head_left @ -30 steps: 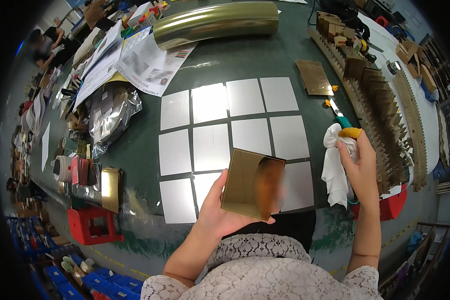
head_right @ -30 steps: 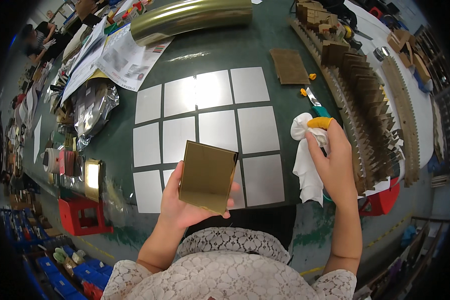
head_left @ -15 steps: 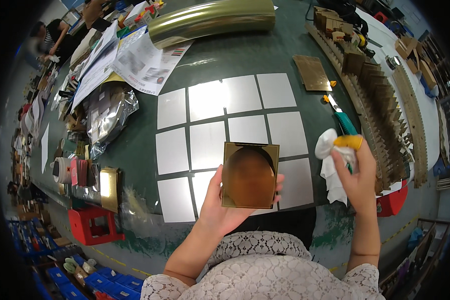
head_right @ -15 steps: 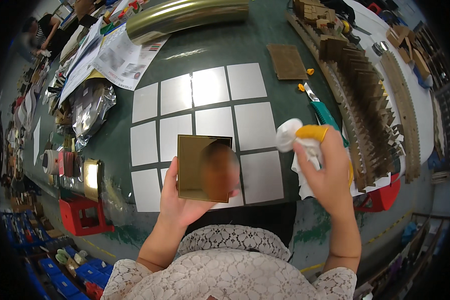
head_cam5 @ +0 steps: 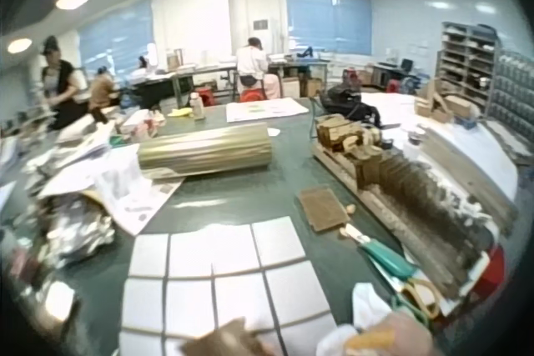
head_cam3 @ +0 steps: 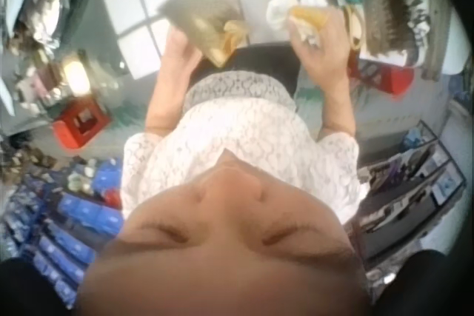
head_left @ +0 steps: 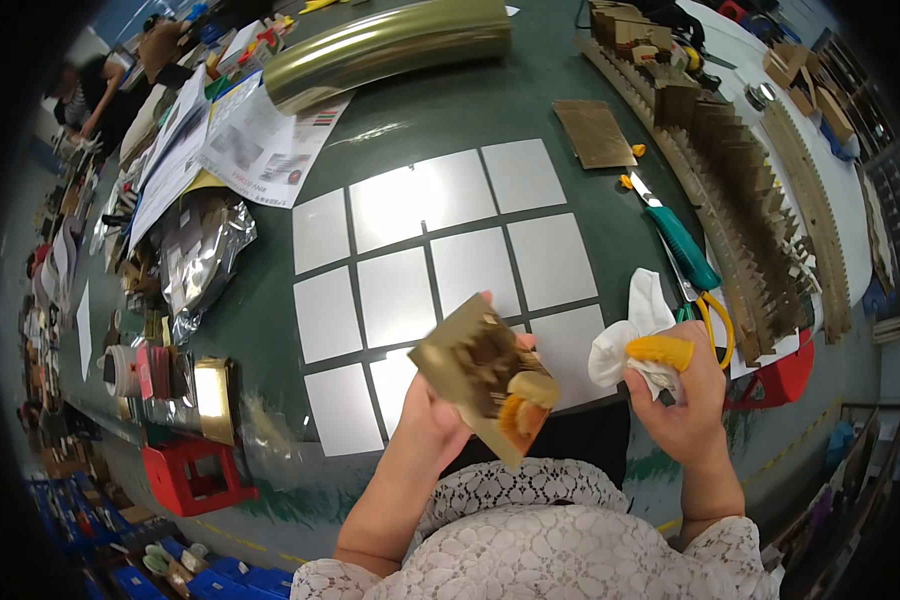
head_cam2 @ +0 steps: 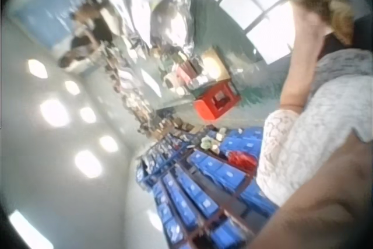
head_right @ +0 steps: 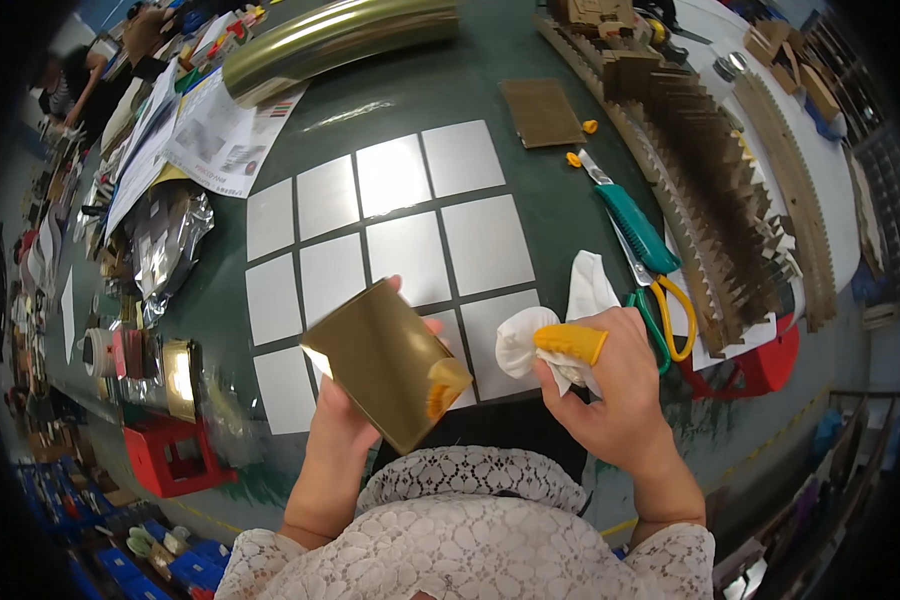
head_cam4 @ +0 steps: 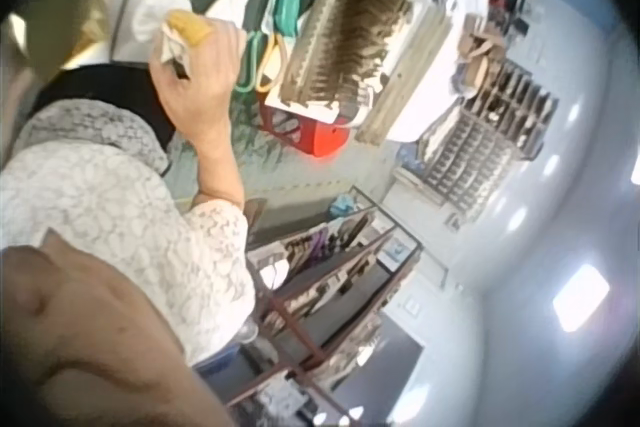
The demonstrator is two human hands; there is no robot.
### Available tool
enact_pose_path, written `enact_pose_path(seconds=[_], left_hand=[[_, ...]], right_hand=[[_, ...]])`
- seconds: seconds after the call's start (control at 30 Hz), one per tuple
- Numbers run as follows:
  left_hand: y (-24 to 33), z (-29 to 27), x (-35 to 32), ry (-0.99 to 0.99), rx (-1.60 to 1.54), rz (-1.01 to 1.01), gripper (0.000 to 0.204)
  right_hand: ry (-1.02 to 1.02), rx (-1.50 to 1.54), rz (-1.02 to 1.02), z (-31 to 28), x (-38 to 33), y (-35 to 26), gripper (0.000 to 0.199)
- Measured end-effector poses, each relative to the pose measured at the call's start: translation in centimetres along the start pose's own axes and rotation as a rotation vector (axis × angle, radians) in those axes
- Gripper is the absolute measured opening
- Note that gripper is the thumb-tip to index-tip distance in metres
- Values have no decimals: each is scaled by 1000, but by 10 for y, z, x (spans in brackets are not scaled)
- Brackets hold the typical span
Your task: The person cleans small square mirrors using a white cloth. They pick up mirrors from a stack, wipe the reflective surface, and place them back down. The person also uses a yellow tool to smooth the surface of the mirrors.
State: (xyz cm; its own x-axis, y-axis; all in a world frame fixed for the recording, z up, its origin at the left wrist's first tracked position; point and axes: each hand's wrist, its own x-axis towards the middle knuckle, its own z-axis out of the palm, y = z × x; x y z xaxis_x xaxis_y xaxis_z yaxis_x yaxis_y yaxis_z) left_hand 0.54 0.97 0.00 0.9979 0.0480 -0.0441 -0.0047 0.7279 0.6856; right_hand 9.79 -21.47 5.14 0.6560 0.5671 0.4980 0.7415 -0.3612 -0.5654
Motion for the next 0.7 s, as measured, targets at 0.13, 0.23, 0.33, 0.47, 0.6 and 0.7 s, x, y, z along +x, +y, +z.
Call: enact_pose_path(seconds=[0.13,0.23,0.33,0.47,0.6,0.7], left_hand=[[9,2,-7,-82,207,53,112],[9,3,-13,-92,255,55,114],[9,-2,-17,-127,251,24,113],[10,-7,-24,-128,312,-26,110],[6,-13,-22,-261,381,48,107],[6,-14,-20,-309,397,50,104]], right_hand=[[30,4,25,-11,-5,1,32],[29,28,57,-15,-12,0,32],[-22,70,65,-22,-15,-6,30],[-111,111,25,-25,-14,-8,30],[-147,113,-9,-24,-13,-13,30],[-180,129,-52,-20,-10,-12,29]])
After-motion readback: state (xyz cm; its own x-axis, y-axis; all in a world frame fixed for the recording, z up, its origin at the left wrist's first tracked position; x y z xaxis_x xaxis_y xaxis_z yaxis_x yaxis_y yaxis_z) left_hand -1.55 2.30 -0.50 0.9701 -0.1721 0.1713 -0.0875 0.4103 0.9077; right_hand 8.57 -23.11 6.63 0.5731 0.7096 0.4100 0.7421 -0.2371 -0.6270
